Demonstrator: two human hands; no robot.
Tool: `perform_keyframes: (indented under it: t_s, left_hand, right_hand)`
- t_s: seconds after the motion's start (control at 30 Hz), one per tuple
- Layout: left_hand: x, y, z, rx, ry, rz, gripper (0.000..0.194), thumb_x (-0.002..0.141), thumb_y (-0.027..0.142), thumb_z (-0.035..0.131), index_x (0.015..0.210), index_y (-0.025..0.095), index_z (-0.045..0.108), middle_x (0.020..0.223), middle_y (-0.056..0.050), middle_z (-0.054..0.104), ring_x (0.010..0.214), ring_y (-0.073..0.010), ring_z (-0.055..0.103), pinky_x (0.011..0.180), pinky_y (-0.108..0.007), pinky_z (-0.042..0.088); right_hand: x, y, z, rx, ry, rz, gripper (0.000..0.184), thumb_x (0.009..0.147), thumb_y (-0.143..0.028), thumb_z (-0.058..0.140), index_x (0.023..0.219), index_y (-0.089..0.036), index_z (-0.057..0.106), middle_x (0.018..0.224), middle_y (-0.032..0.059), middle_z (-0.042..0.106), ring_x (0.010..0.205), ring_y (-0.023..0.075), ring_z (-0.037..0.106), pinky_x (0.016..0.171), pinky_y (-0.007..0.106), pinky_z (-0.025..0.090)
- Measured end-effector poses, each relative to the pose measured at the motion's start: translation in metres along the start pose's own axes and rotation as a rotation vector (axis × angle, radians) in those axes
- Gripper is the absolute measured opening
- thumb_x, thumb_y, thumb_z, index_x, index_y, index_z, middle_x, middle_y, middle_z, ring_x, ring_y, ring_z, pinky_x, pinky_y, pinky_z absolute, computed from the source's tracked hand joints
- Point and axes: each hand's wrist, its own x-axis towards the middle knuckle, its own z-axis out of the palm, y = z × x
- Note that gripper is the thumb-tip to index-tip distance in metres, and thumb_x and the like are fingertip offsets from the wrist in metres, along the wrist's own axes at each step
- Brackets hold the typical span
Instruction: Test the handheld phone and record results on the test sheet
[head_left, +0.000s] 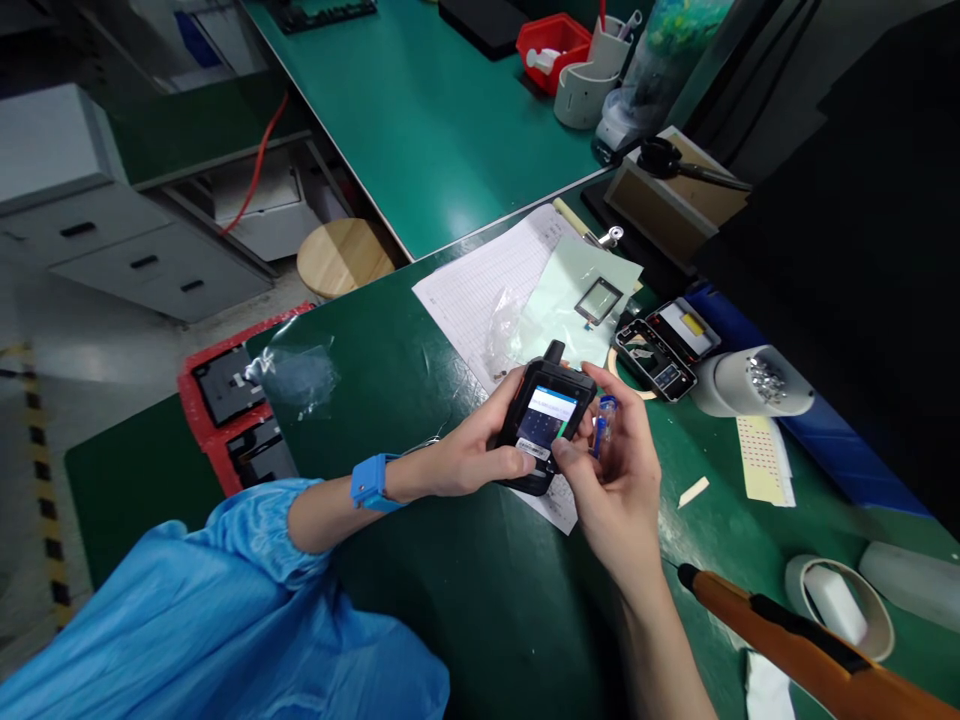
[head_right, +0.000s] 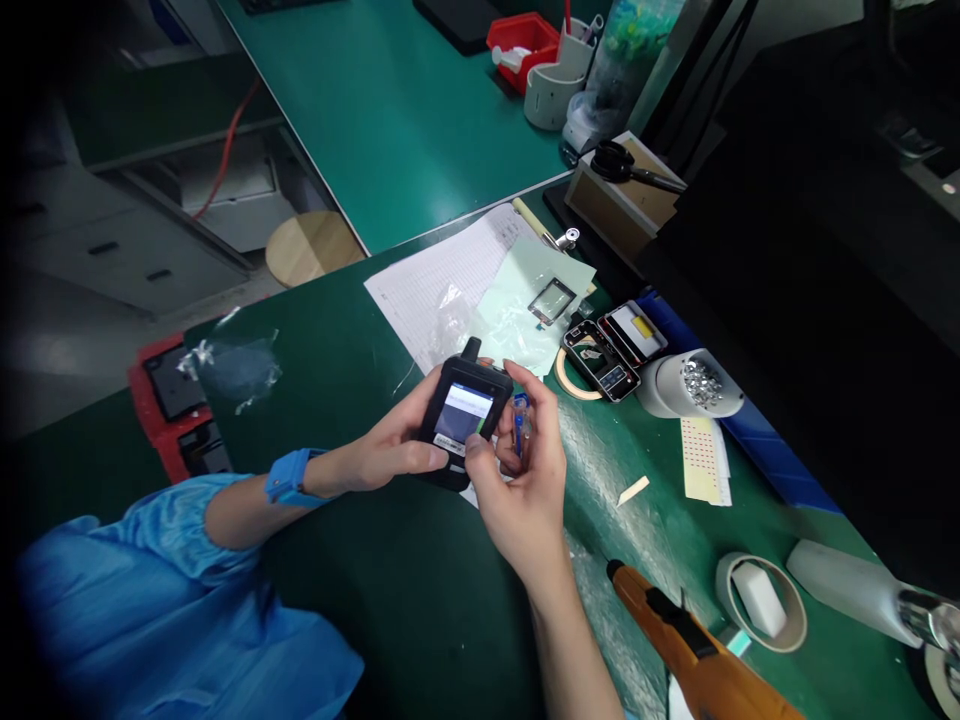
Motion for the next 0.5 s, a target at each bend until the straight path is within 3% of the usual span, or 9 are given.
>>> perform_keyframes:
  t_s: [0.17, 0.5]
  left_hand:
    - [-0.0004, -0.0004, -0.0011, 0.002, -0.016, 0.018, 0.082, 0.096, 0.043, 0.084, 0.168, 0.025, 0.051, 0.15, -0.015, 0.072, 0.134, -0.0398, 0.073, 0.109, -0.044, 0.059]
    - [-0.0001, -0.0001, 0.0001, 0.02, 0.004, 0.015, 0.085, 0.094, 0.041, 0.084, 0.169, 0.023, 0.049, 0.154, -0.017, 0.068, 0.142, -0.0428, 0.068, 0.111, -0.046, 0.059]
  right_hand:
    - [0.0012, -0.0019, 0.0006, 0.034, 0.008, 0.043, 0.055, 0.094, -0.03, 0.077, 0.147, -0.03, 0.062, 0.087, -0.004, 0.054, 0.053, 0.0102, 0.034, 0.045, 0.028, 0.04]
    - [0.0016, -0.0032, 0.002, 0.038, 0.025, 0.029, 0.053, 0.093, -0.027, 0.074, 0.145, -0.029, 0.064, 0.087, -0.0031, 0.057, 0.057, 0.0123, 0.039, 0.049, 0.029, 0.045]
